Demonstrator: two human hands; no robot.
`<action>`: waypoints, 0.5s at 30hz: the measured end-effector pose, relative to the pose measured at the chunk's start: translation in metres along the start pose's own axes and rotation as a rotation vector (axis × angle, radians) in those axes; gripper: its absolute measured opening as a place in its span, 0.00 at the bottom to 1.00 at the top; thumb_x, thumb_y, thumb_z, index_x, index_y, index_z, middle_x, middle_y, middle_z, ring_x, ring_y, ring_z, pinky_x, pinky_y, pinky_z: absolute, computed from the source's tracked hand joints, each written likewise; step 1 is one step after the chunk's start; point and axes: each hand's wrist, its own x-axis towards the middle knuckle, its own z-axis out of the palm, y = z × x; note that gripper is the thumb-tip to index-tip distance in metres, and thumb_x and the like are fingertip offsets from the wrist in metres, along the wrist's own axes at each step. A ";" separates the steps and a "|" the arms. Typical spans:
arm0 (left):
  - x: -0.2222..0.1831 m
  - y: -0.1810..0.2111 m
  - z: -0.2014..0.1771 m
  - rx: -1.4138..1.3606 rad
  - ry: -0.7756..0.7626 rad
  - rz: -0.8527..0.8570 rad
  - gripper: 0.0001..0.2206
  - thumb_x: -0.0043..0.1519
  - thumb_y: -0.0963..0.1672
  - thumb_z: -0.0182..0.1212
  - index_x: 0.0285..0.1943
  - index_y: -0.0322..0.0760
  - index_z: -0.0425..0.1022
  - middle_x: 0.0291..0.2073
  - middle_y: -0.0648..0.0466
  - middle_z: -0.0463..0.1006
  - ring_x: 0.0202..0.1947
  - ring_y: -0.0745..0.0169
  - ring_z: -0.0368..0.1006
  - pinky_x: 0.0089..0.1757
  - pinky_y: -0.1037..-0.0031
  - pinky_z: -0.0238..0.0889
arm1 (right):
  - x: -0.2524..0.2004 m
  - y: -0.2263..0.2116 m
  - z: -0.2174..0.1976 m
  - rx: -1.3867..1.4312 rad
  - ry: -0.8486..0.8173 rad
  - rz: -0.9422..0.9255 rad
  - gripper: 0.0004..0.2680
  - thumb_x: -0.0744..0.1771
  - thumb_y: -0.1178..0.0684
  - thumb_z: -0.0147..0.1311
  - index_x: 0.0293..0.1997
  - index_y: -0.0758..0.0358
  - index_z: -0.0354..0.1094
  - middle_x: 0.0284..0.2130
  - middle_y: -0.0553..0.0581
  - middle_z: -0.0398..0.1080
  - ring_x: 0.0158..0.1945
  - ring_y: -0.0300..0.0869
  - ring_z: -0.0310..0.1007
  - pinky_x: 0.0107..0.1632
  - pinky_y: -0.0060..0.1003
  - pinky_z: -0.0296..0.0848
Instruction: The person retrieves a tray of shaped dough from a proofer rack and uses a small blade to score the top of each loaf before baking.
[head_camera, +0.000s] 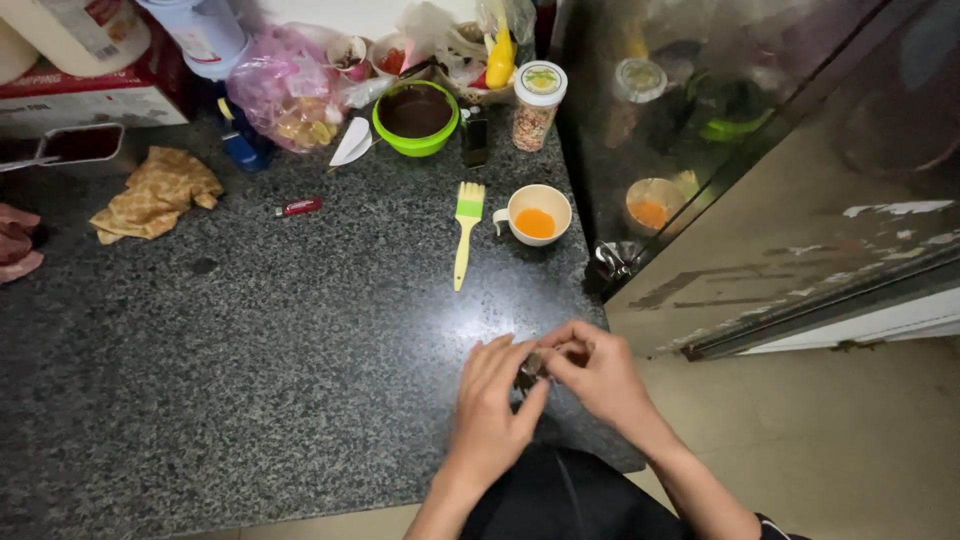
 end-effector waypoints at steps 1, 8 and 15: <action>0.001 0.000 0.000 0.004 0.003 0.002 0.20 0.71 0.47 0.62 0.70 0.34 0.78 0.65 0.44 0.83 0.72 0.39 0.71 0.73 0.43 0.50 | 0.001 0.000 -0.001 0.002 -0.002 -0.004 0.04 0.69 0.54 0.67 0.42 0.61 0.84 0.31 0.54 0.89 0.35 0.36 0.87 0.43 0.33 0.81; 0.014 -0.013 0.019 -0.355 -0.063 -0.222 0.14 0.77 0.48 0.51 0.56 0.38 0.81 0.48 0.52 0.86 0.52 0.55 0.81 0.59 0.59 0.66 | 0.012 -0.010 -0.016 0.028 -0.104 0.009 0.06 0.71 0.51 0.66 0.44 0.63 0.82 0.30 0.57 0.86 0.32 0.40 0.85 0.40 0.37 0.83; 0.020 -0.031 0.047 -0.638 -0.194 -0.520 0.09 0.76 0.49 0.59 0.52 0.41 0.78 0.31 0.56 0.79 0.28 0.66 0.75 0.37 0.71 0.73 | 0.054 0.058 -0.012 0.167 -0.058 0.046 0.10 0.72 0.49 0.66 0.35 0.59 0.74 0.22 0.55 0.77 0.22 0.35 0.66 0.28 0.35 0.63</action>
